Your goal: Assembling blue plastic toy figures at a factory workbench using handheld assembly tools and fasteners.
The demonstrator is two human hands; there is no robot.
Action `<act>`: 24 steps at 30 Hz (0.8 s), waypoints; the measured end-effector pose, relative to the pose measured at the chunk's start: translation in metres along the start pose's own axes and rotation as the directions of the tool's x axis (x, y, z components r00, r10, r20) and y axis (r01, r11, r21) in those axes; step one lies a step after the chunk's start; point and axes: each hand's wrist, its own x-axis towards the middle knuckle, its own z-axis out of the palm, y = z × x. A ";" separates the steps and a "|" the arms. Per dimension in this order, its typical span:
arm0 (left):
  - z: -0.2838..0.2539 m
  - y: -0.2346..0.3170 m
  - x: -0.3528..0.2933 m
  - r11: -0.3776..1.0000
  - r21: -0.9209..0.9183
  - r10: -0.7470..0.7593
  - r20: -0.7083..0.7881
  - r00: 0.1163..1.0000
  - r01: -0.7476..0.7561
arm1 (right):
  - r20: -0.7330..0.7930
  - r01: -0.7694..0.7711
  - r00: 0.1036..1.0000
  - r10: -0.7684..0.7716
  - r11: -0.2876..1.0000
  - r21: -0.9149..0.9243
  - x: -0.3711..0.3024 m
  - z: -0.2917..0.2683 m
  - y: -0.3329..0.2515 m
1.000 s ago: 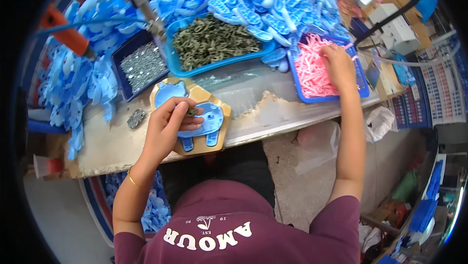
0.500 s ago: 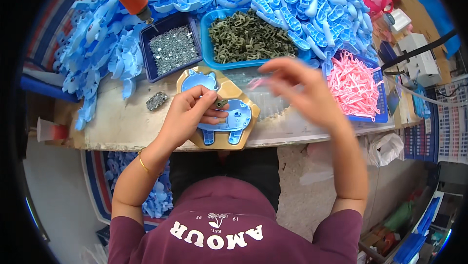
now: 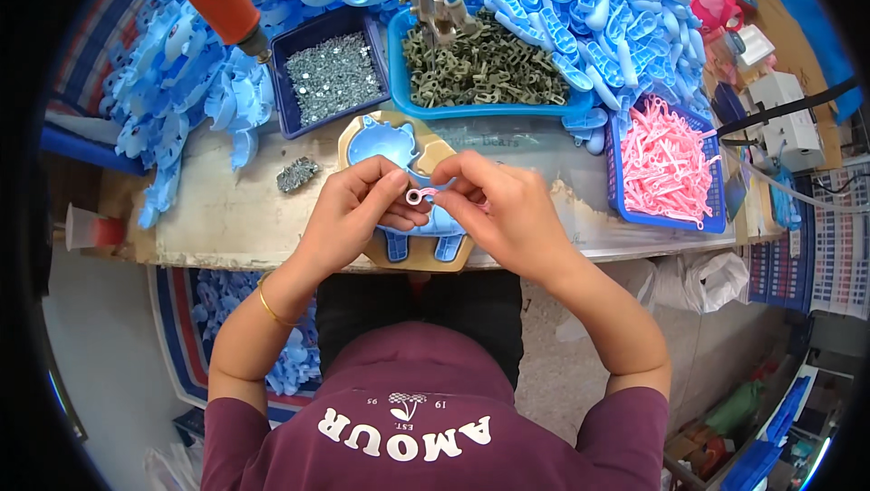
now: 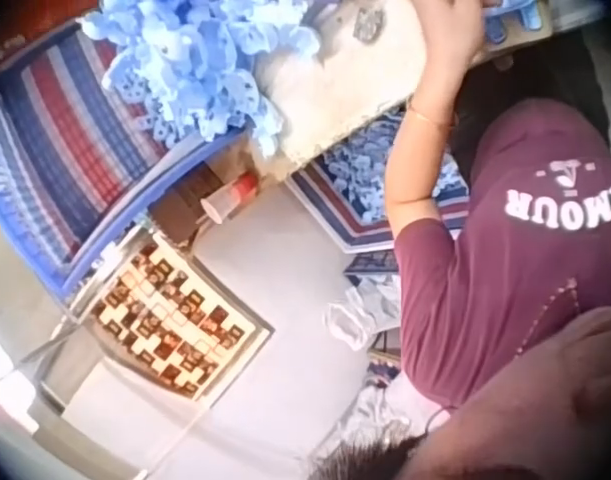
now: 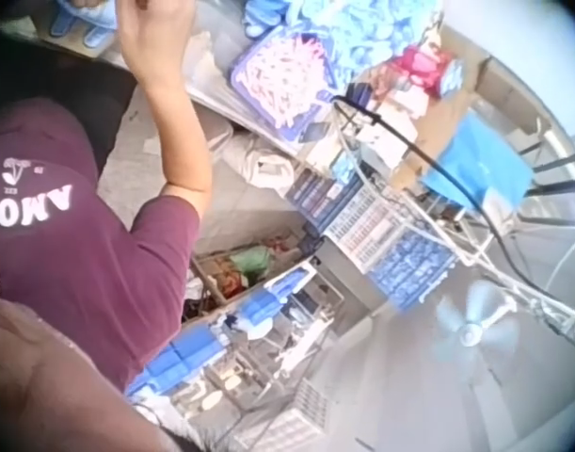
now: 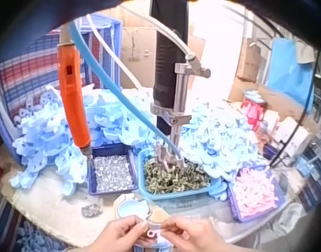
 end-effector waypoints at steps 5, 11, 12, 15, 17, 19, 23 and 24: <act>-0.007 0.003 -0.002 0.996 0.084 -0.033 0.128 0.991 0.022 | 0.140 0.056 0.988 -0.062 0.998 0.042 0.001 -0.003 0.004; -0.007 0.016 -0.007 0.967 0.254 -0.009 0.014 1.000 0.005 | 0.107 0.244 0.968 -0.225 0.943 -0.228 0.003 0.006 0.001; -0.010 0.019 -0.008 0.967 0.254 -0.013 0.010 1.000 0.010 | 0.091 0.289 0.957 -0.274 0.900 -0.325 0.005 0.008 0.001; -0.025 0.022 -0.011 0.903 0.424 0.162 -0.196 0.967 -0.066 | 0.104 0.345 0.936 -0.338 0.811 -0.472 0.007 0.018 0.007; -0.034 0.018 -0.012 0.773 0.580 0.429 -0.184 0.884 -0.255 | 0.128 0.364 0.928 -0.351 0.772 -0.521 0.008 0.027 0.011; -0.037 0.011 -0.012 0.709 0.641 0.504 -0.166 0.848 -0.295 | 0.082 0.404 0.899 -0.429 0.745 -0.530 0.010 0.038 0.013; -0.039 0.003 -0.016 0.644 0.701 0.544 -0.136 0.828 -0.308 | 0.157 0.392 0.916 -0.369 0.740 -0.547 0.011 0.049 0.017; -0.039 0.002 -0.016 0.632 0.710 0.560 -0.143 0.816 -0.310 | 0.152 0.390 0.916 -0.371 0.738 -0.550 0.011 0.050 0.018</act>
